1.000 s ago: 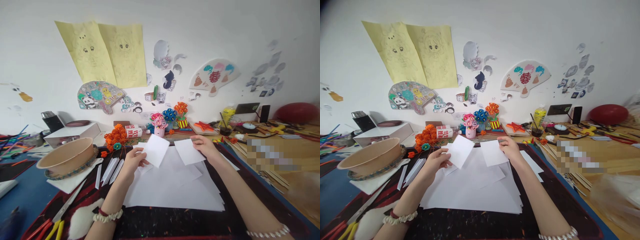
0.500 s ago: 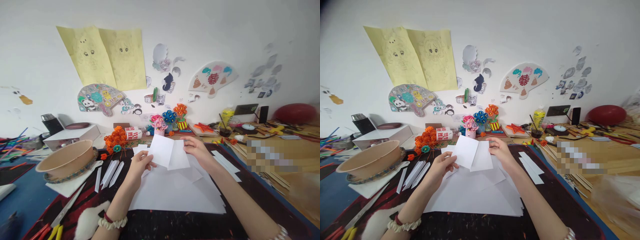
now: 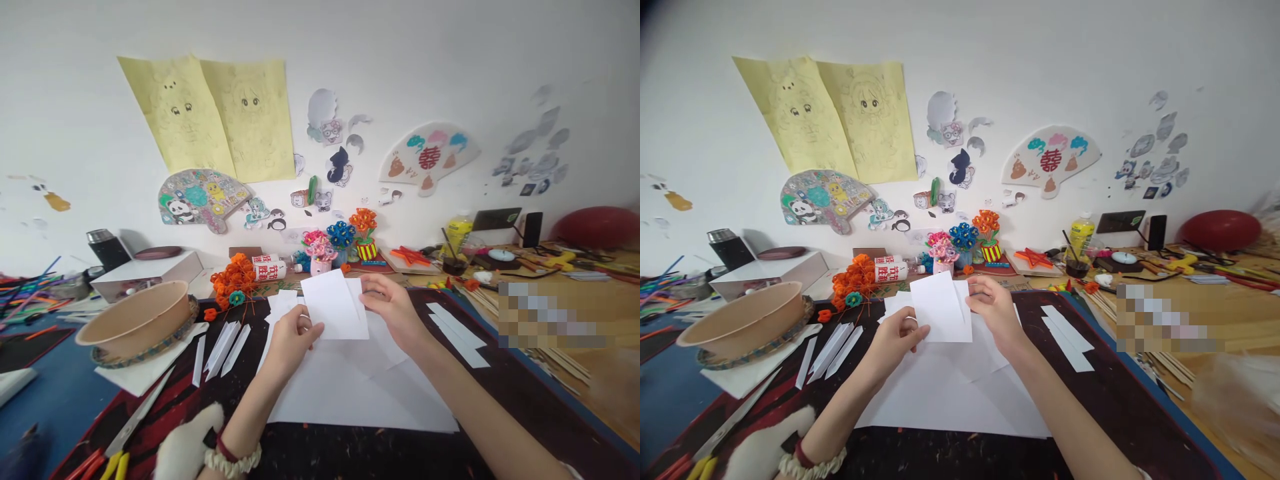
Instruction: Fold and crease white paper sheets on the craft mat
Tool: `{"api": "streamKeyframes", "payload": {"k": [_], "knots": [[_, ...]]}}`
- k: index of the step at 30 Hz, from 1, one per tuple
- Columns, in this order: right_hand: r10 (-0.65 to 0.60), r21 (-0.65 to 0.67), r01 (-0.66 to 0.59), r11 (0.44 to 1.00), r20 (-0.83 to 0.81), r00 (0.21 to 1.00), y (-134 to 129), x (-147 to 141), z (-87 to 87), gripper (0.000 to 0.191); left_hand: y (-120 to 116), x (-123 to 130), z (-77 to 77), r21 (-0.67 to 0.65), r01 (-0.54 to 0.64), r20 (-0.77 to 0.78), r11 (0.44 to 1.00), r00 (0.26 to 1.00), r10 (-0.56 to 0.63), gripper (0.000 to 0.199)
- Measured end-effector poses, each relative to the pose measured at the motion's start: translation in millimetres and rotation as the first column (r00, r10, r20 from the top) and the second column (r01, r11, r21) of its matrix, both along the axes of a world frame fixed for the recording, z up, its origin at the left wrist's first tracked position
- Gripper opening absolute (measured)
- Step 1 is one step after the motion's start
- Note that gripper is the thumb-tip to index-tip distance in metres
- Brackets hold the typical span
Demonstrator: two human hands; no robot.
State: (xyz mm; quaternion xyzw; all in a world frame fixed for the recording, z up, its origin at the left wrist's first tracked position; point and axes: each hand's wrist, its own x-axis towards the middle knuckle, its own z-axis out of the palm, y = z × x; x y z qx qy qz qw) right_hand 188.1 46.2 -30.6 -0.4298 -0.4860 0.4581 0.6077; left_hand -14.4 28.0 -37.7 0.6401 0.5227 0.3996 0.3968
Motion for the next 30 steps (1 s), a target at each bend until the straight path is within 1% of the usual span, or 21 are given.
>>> {"api": "streamKeyframes", "payload": {"k": [3,6,9,11,14,17,20,22,23,24,26,28,30], "knots": [[0.018,0.015,-0.018,1.000,-0.010,1.000,-1,-3,-0.9,0.036,1,-2,2.6,0.070,-0.005,-0.130,0.998,0.991,0.014,0.017],[0.043,0.015,-0.043,0.999,0.005,0.999,-4,-7,0.0,0.032,-1,-1,5.9,0.143,-0.043,-0.272,0.989,0.959,0.081,0.015],[0.065,0.012,-0.065,0.998,0.041,0.997,-7,-11,2.0,0.032,-2,0,7.9,0.165,-0.069,-0.368,0.984,0.921,0.127,0.012],[0.074,0.016,-0.075,0.997,0.043,0.996,-7,-13,2.5,0.033,-3,1,7.8,0.170,-0.068,-0.407,0.983,0.904,0.133,0.017],[0.072,0.010,-0.072,0.997,0.026,0.997,-5,-11,-0.2,0.030,-3,2,7.0,0.190,-0.062,-0.423,0.980,0.896,0.138,0.027],[0.035,-0.042,-0.034,0.999,0.025,0.999,2,-2,-6.9,0.030,-3,1,7.7,0.223,-0.090,-0.399,0.971,0.900,0.176,0.032],[-0.006,-0.091,0.014,0.996,0.090,0.996,12,9,-14.8,0.032,-3,-1,10.1,0.227,-0.159,-0.356,0.961,0.905,0.233,0.032],[-0.007,-0.101,0.019,0.995,0.117,0.993,18,15,-19.0,0.034,-3,-2,11.5,0.202,-0.188,-0.321,0.961,0.915,0.246,0.031],[0.008,-0.097,0.008,0.995,0.160,0.987,19,18,-20.4,0.035,-3,-3,12.0,0.188,-0.193,-0.305,0.963,0.920,0.244,0.031],[0.024,-0.086,-0.003,0.996,0.239,0.971,20,20,-21.4,0.034,-2,-3,12.4,0.176,-0.194,-0.293,0.965,0.925,0.240,0.032],[0.029,-0.054,-0.006,0.999,0.447,0.894,20,26,-21.8,0.030,-2,-3,12.7,0.160,-0.190,-0.282,0.969,0.932,0.229,0.032],[0.026,-0.030,-0.009,1.000,0.652,0.758,18,33,-20.6,0.022,-3,-2,12.8,0.144,-0.179,-0.276,0.973,0.937,0.213,0.032],[0.109,-0.061,-0.099,0.993,0.790,0.604,15,41,-18.3,0.020,-3,0,12.4,0.131,-0.168,-0.270,0.977,0.942,0.199,0.032]]}}
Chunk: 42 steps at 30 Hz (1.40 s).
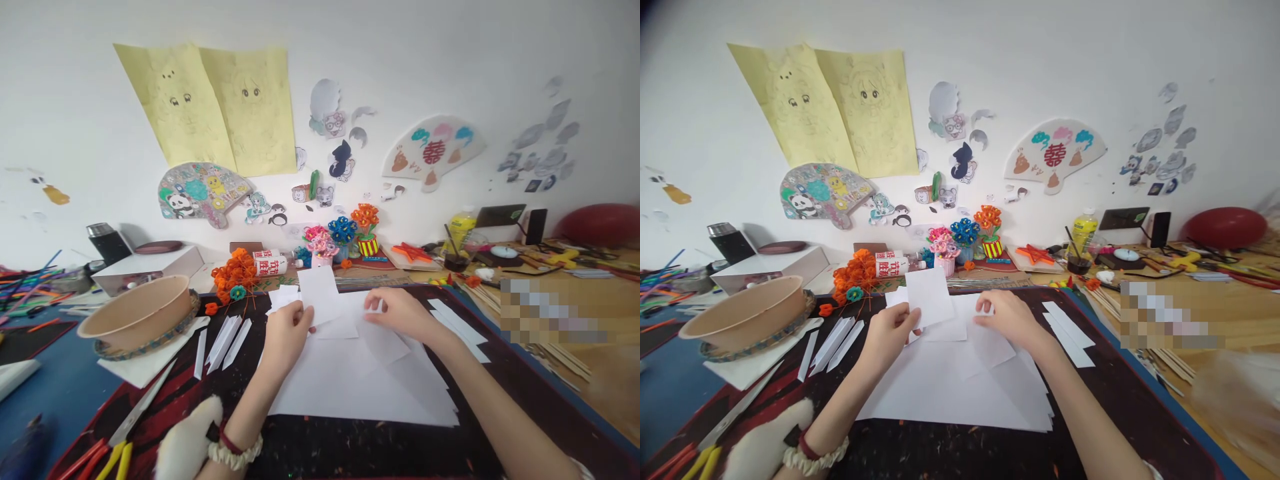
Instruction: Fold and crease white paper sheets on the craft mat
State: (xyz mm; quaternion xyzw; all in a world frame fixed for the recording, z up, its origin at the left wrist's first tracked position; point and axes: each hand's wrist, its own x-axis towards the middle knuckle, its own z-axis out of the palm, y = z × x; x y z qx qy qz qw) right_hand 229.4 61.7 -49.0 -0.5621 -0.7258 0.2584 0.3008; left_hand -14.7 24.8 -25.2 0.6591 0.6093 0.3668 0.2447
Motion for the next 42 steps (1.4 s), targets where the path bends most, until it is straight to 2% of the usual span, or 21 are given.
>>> {"api": "streamKeyframes", "payload": {"k": [3,5,8,11,13,15,17,19,22,25,28,32,35,39,42], "knots": [[0.231,-0.111,-0.208,0.972,0.265,0.936,-4,9,2.5,0.034,0,1,-1.7,-0.005,0.000,0.017,1.000,1.000,0.000,0.033],[0.287,-0.167,-0.244,0.955,0.319,0.903,-5,10,2.2,0.039,2,0,-3.5,-0.005,-0.007,0.031,1.000,0.999,0.007,0.034],[0.324,-0.228,-0.261,0.938,0.314,0.892,-6,8,0.1,0.029,4,-2,-6.0,-0.005,-0.011,0.055,1.000,0.998,0.011,0.034],[0.390,-0.324,-0.318,0.891,0.187,0.901,-8,7,2.3,0.023,3,-3,-6.0,0.010,-0.025,0.103,1.000,0.994,0.023,0.036],[0.438,-0.371,-0.408,0.834,-0.002,0.899,-11,7,8.7,0.026,2,-3,-4.3,0.044,-0.065,0.159,0.997,0.986,0.057,0.038],[0.455,-0.348,-0.506,0.789,-0.222,0.863,-15,6,17.9,0.030,1,-4,-2.0,0.086,-0.114,0.215,0.990,0.972,0.094,0.039],[0.412,-0.277,-0.533,0.800,-0.392,0.822,-18,4,26.7,0.033,0,-5,-0.3,0.121,-0.146,0.243,0.982,0.963,0.113,0.041],[0.327,-0.190,-0.476,0.859,-0.512,0.794,-21,-2,31.8,0.034,0,-4,0.5,0.142,-0.139,0.238,0.980,0.966,0.103,0.042],[0.210,-0.073,-0.323,0.944,-0.620,0.756,-23,-17,30.5,0.034,-3,1,-0.4,0.136,-0.055,0.192,0.989,0.981,0.028,0.044],[0.140,0.013,-0.174,0.985,-0.657,0.741,-21,-32,23.8,0.033,-7,9,-2.5,0.120,0.041,0.170,0.992,0.984,-0.061,0.044],[0.075,0.047,-0.059,0.997,-0.712,0.698,-20,-42,18.6,0.031,-9,16,-4.2,0.129,0.124,0.185,0.984,0.972,-0.147,0.042],[0.045,0.030,-0.035,0.999,-0.780,0.624,-23,-50,16.8,0.033,-11,19,-4.5,0.118,0.263,0.255,0.958,0.924,-0.285,0.037],[0.022,0.040,0.014,0.999,-0.767,0.641,-29,-56,16.9,0.032,-13,20,-3.6,0.097,0.310,0.286,0.946,0.901,-0.325,0.037],[0.009,0.073,0.063,0.995,-0.724,0.690,-35,-61,18.0,0.030,-13,18,-2.9,0.162,0.216,0.199,0.963,0.949,-0.246,0.037],[0.048,0.070,0.009,0.997,-0.764,0.643,-36,-62,19.2,0.031,-11,16,-3.5,0.235,0.142,0.166,0.962,0.969,-0.183,0.040]]}}
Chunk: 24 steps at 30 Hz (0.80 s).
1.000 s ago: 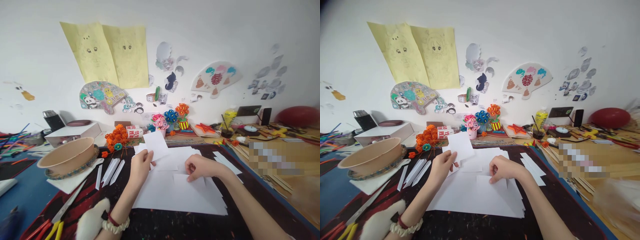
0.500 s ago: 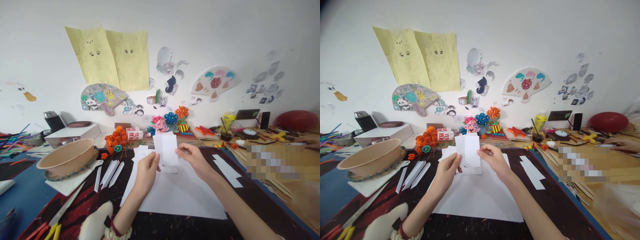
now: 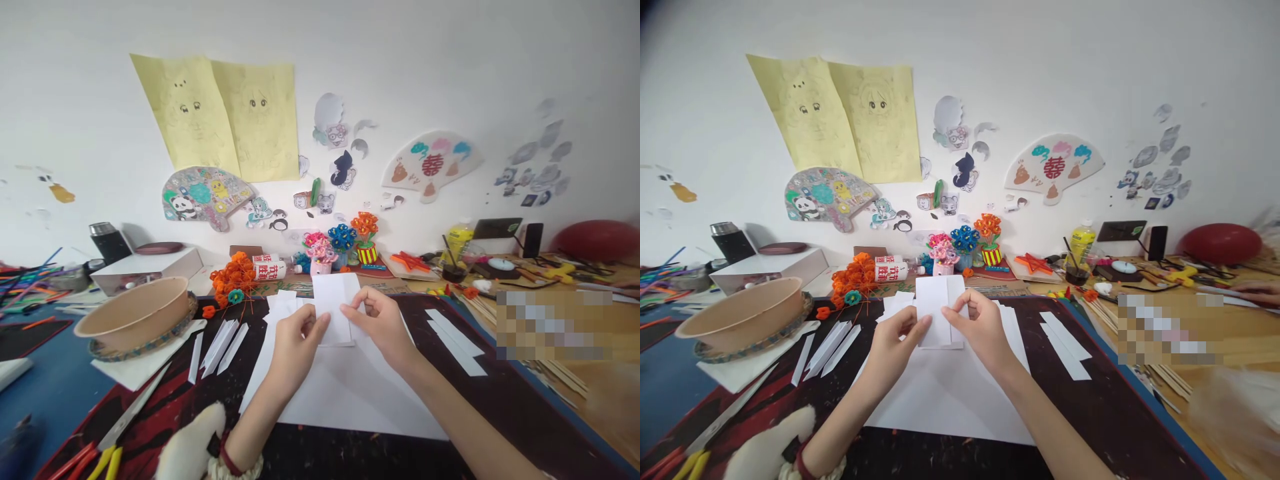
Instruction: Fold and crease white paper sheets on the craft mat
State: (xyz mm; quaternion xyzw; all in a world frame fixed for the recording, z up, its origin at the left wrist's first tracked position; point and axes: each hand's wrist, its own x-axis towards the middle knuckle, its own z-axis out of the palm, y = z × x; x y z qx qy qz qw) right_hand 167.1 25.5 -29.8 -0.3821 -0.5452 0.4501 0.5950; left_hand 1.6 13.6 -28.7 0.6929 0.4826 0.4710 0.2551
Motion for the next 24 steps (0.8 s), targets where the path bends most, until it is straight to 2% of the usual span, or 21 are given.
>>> {"api": "streamKeyframes", "payload": {"k": [2,4,6,10,12,17,20,24], "knots": [[0.056,-0.029,-0.060,0.998,-0.108,0.993,0,0,0.5,0.036,1,0,-0.3,0.011,0.000,0.010,1.000,1.000,-0.001,0.039],[0.093,-0.064,-0.109,0.992,-0.218,0.972,1,0,1.1,0.048,0,0,0.1,0.001,0.021,0.015,1.000,1.000,-0.021,0.038],[0.117,-0.087,-0.145,0.986,-0.265,0.957,1,1,2.2,0.058,-2,1,1.2,-0.012,0.043,0.008,0.999,0.999,-0.043,0.037],[0.214,-0.130,-0.240,0.962,-0.184,0.959,-1,4,4.8,0.041,-7,2,6.4,-0.021,0.046,-0.057,0.999,0.997,-0.047,0.037],[0.224,-0.144,-0.243,0.959,-0.138,0.965,-1,6,5.1,0.037,-8,3,9.6,-0.015,0.035,-0.073,0.999,0.997,-0.036,0.037],[0.209,-0.131,-0.220,0.967,-0.091,0.974,-2,5,4.9,0.034,-8,-1,15.0,-0.008,0.024,0.035,1.000,0.999,-0.024,0.025],[0.235,-0.107,-0.243,0.964,-0.083,0.968,-4,4,6.1,0.033,-8,-3,16.1,-0.001,0.019,0.096,1.000,0.995,-0.019,0.024],[0.221,-0.108,-0.226,0.968,-0.051,0.974,-7,3,7.3,0.035,-8,-4,16.6,0.012,0.006,0.098,1.000,0.995,-0.007,0.026]]}}
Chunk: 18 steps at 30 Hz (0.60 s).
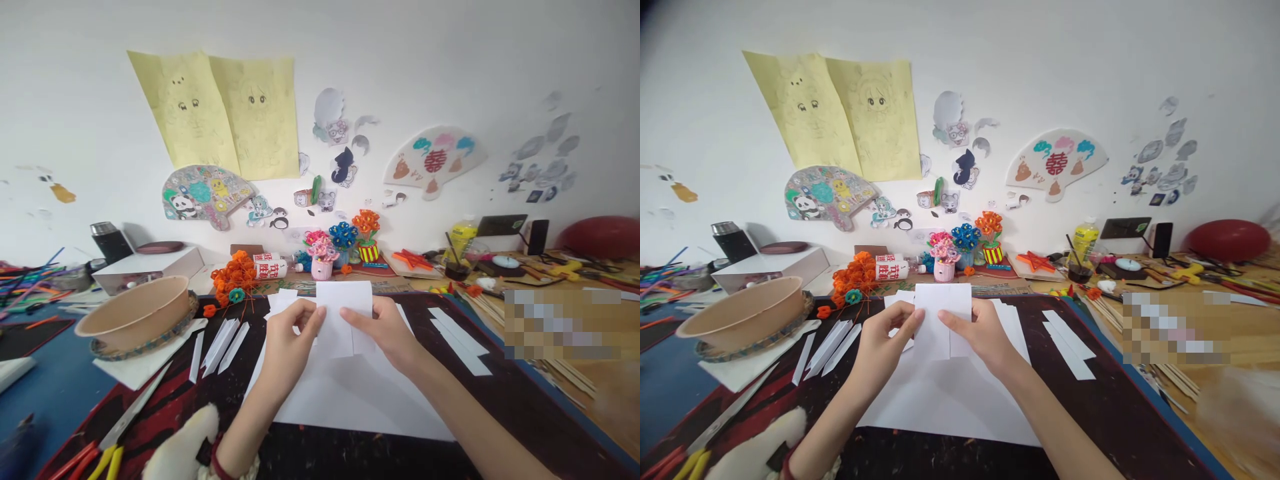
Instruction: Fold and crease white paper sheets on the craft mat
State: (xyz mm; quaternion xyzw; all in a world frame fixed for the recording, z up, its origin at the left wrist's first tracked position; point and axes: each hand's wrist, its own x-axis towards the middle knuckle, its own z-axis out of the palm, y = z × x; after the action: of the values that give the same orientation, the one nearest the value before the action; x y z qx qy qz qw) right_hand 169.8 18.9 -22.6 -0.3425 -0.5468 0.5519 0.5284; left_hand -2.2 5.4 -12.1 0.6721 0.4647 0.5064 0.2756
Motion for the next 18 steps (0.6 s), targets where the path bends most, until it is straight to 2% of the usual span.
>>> {"api": "streamKeyframes", "payload": {"k": [9,18], "knots": [[-0.069,0.008,0.068,0.998,0.090,0.994,-1.7,-1.7,1.7,0.036,-2.6,2.4,0.3,0.005,-0.038,-0.031,0.999,0.999,0.038,0.032],[-0.053,-0.007,0.055,0.998,0.147,0.988,-3.2,-3.5,1.3,0.039,-4.1,4.1,-1.0,0.025,-0.121,-0.028,0.992,0.992,0.122,0.038]]}}
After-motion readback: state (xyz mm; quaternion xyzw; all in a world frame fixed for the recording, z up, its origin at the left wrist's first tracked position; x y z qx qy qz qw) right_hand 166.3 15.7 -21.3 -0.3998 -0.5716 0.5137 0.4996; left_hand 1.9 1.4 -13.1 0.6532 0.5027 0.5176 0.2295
